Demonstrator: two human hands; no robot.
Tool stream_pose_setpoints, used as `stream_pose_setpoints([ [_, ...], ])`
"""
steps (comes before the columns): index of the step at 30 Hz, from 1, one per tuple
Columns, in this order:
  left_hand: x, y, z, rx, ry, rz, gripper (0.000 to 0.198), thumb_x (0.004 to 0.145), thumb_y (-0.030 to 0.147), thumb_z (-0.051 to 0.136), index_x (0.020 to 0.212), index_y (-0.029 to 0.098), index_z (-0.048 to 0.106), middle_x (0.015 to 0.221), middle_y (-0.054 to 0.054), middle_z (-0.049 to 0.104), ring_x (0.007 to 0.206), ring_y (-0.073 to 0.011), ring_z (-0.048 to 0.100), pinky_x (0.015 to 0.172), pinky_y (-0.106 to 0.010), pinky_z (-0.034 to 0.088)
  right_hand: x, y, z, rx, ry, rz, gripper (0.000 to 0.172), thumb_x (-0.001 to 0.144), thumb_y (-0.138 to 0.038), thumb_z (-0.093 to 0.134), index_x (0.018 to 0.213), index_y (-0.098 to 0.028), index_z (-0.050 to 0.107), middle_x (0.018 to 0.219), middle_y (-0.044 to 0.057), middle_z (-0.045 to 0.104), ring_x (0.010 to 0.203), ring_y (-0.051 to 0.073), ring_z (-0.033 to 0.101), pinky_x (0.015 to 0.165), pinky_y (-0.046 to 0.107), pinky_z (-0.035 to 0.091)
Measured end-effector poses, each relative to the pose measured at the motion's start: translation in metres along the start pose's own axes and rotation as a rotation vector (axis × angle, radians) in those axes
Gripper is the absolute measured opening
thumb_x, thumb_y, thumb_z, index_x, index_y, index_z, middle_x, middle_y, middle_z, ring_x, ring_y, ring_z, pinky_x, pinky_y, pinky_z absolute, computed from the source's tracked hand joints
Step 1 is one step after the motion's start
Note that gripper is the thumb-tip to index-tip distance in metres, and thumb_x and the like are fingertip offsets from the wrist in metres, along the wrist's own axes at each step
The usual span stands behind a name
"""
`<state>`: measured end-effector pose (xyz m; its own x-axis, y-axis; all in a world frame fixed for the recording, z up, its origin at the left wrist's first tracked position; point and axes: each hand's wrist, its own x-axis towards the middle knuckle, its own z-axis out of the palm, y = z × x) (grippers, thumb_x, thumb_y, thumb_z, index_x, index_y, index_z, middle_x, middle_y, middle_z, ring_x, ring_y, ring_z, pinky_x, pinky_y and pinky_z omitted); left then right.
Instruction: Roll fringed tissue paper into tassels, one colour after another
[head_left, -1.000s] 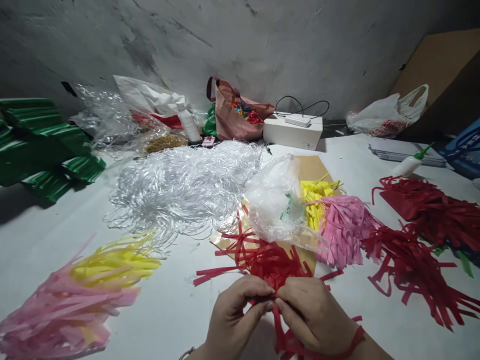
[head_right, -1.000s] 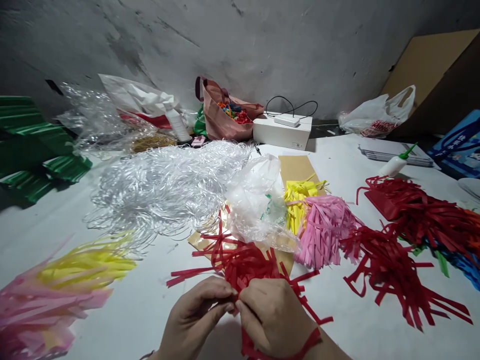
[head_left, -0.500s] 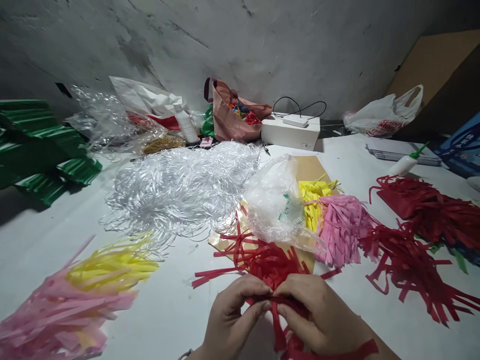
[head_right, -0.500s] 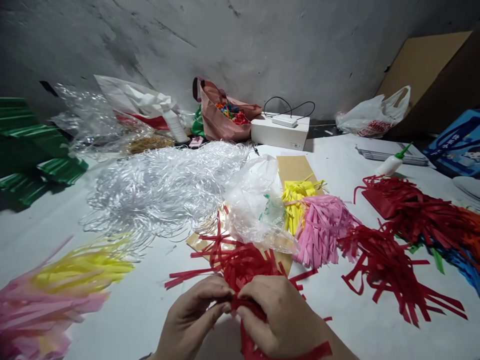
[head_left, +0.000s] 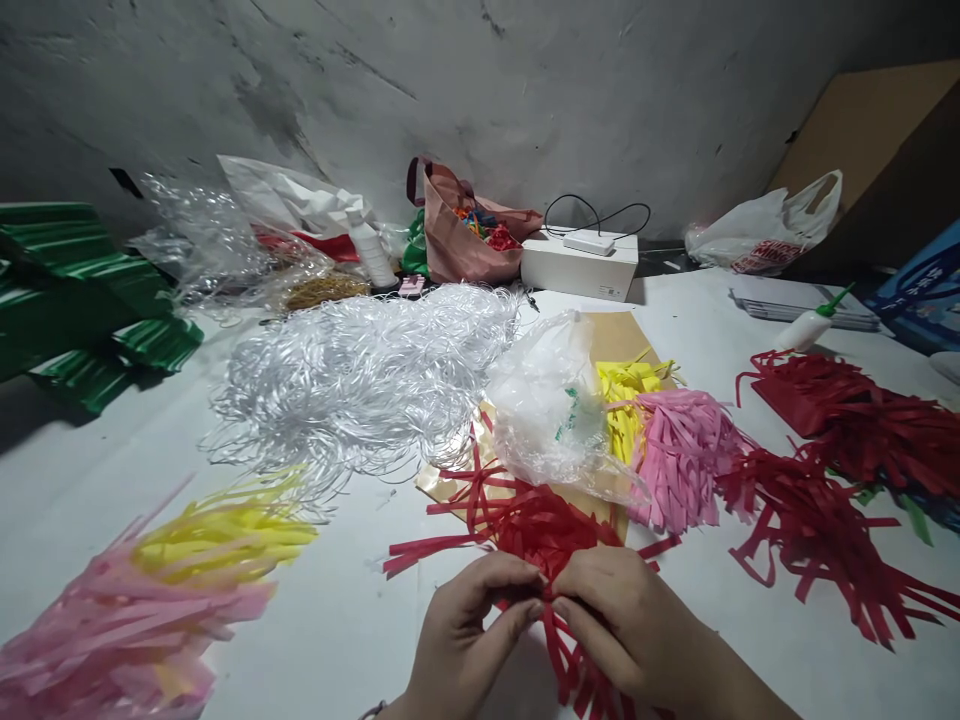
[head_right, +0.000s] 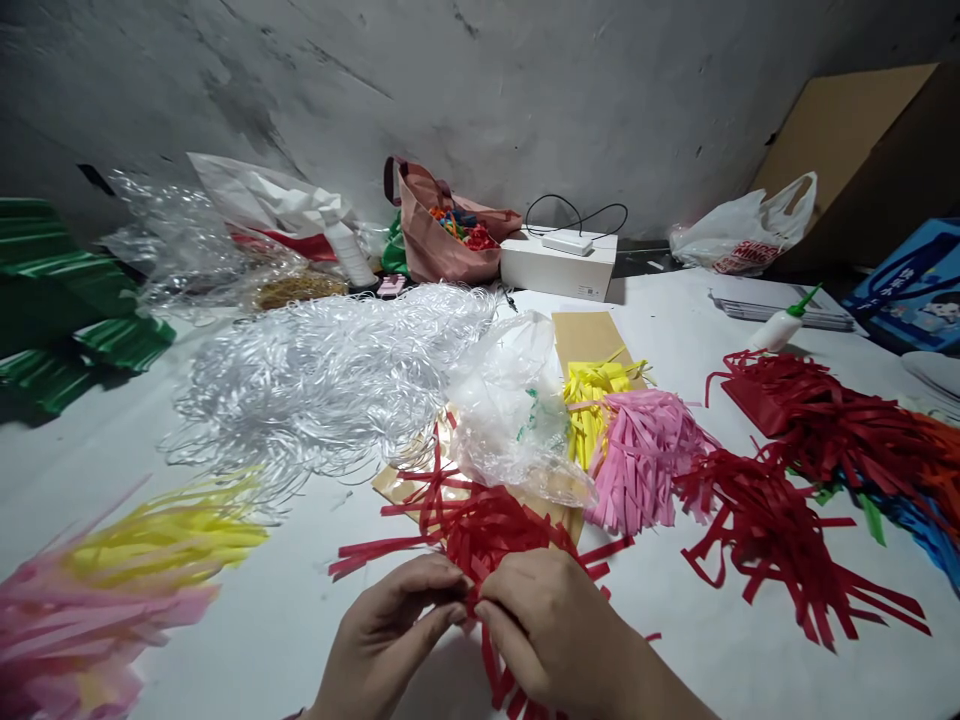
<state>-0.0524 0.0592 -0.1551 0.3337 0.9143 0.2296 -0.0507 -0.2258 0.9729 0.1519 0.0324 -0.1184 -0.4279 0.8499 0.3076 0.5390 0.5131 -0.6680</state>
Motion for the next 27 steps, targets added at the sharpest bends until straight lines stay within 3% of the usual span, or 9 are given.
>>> stream_pose_setpoints([
  [7, 0.004, 0.005, 0.001, -0.106, 0.056, -0.104, 0.014, 0.085, 0.017, 0.071, 0.094, 0.027, 0.076, 0.091, -0.002, 0.075, 0.078, -0.0161, 0.072, 0.068, -0.021, 0.061, 0.000, 0.001, 0.008, 0.039, 0.082, 0.013, 0.023, 0.099, -0.019, 0.044, 0.083, -0.018, 0.060, 0.073, 0.002, 0.064, 0.066, 0.014, 0.057, 0.062, 0.026, 0.041],
  [11, 0.004, 0.009, 0.000, 0.024, 0.026, 0.069, 0.027, 0.084, 0.008, 0.068, 0.099, 0.029, 0.074, 0.089, 0.001, 0.075, 0.080, -0.0140, 0.072, 0.073, -0.020, 0.059, -0.001, -0.001, 0.013, 0.010, 0.152, -0.027, 0.012, 0.097, -0.028, 0.057, 0.103, -0.018, 0.061, 0.088, 0.004, 0.070, 0.079, 0.018, 0.064, 0.072, 0.028, 0.047],
  [15, 0.001, 0.015, -0.001, 0.140, -0.010, 0.221, 0.033, 0.080, 0.002, 0.064, 0.101, 0.027, 0.073, 0.084, 0.000, 0.075, 0.075, -0.0137, 0.069, 0.070, -0.021, 0.055, -0.004, -0.001, 0.024, -0.098, 0.232, -0.166, 0.014, 0.101, -0.017, 0.047, 0.105, -0.020, 0.060, 0.085, 0.004, 0.070, 0.075, 0.018, 0.064, 0.069, 0.029, 0.048],
  [17, -0.001, 0.019, -0.002, 0.151, 0.007, 0.193, 0.032, 0.078, 0.001, 0.062, 0.098, 0.024, 0.073, 0.083, -0.002, 0.074, 0.074, -0.0143, 0.067, 0.069, -0.022, 0.054, -0.004, 0.000, 0.030, -0.109, 0.234, -0.172, 0.015, 0.101, -0.017, 0.046, 0.101, -0.021, 0.061, 0.081, 0.003, 0.069, 0.071, 0.018, 0.063, 0.066, 0.028, 0.048],
  [20, -0.011, 0.025, -0.009, 0.082, 0.060, 0.036, 0.030, 0.073, 0.002, 0.062, 0.092, 0.021, 0.074, 0.083, -0.004, 0.073, 0.074, -0.0160, 0.067, 0.071, -0.026, 0.054, -0.005, 0.000, 0.041, -0.084, 0.172, -0.146, 0.017, 0.102, -0.021, 0.046, 0.095, -0.023, 0.061, 0.077, 0.002, 0.067, 0.068, 0.016, 0.065, 0.063, 0.025, 0.052],
  [22, -0.022, 0.028, -0.019, 0.021, 0.111, -0.052, 0.027, 0.070, 0.005, 0.061, 0.089, 0.019, 0.075, 0.080, -0.004, 0.071, 0.069, -0.0163, 0.066, 0.067, -0.027, 0.055, -0.006, 0.000, 0.046, -0.086, 0.106, -0.154, 0.014, 0.100, -0.026, 0.050, 0.105, -0.024, 0.063, 0.089, 0.004, 0.072, 0.078, 0.018, 0.070, 0.070, 0.024, 0.057],
  [24, -0.037, 0.030, -0.039, -0.004, 0.177, -0.089, 0.022, 0.071, 0.011, 0.061, 0.087, 0.017, 0.074, 0.077, -0.004, 0.069, 0.063, -0.0167, 0.066, 0.060, -0.029, 0.056, -0.008, -0.002, 0.049, -0.122, 0.077, -0.187, 0.031, 0.095, -0.033, 0.060, 0.125, -0.025, 0.060, 0.111, 0.008, 0.073, 0.098, 0.023, 0.072, 0.082, 0.028, 0.060],
  [26, -0.052, 0.033, -0.072, 0.011, 0.281, -0.106, 0.015, 0.075, 0.019, 0.062, 0.086, 0.017, 0.072, 0.077, -0.004, 0.068, 0.062, -0.0181, 0.066, 0.056, -0.030, 0.056, -0.012, -0.002, 0.049, -0.162, 0.105, -0.212, 0.052, 0.090, -0.038, 0.068, 0.138, -0.026, 0.054, 0.125, 0.010, 0.069, 0.111, 0.028, 0.069, 0.089, 0.032, 0.060],
  [27, -0.059, 0.034, -0.094, 0.030, 0.348, -0.117, 0.013, 0.077, 0.023, 0.063, 0.086, 0.016, 0.071, 0.077, -0.004, 0.068, 0.062, -0.0186, 0.066, 0.056, -0.030, 0.056, -0.015, -0.002, 0.048, -0.167, 0.131, -0.213, 0.053, 0.089, -0.038, 0.068, 0.139, -0.027, 0.054, 0.126, 0.010, 0.069, 0.111, 0.029, 0.069, 0.090, 0.033, 0.060],
])
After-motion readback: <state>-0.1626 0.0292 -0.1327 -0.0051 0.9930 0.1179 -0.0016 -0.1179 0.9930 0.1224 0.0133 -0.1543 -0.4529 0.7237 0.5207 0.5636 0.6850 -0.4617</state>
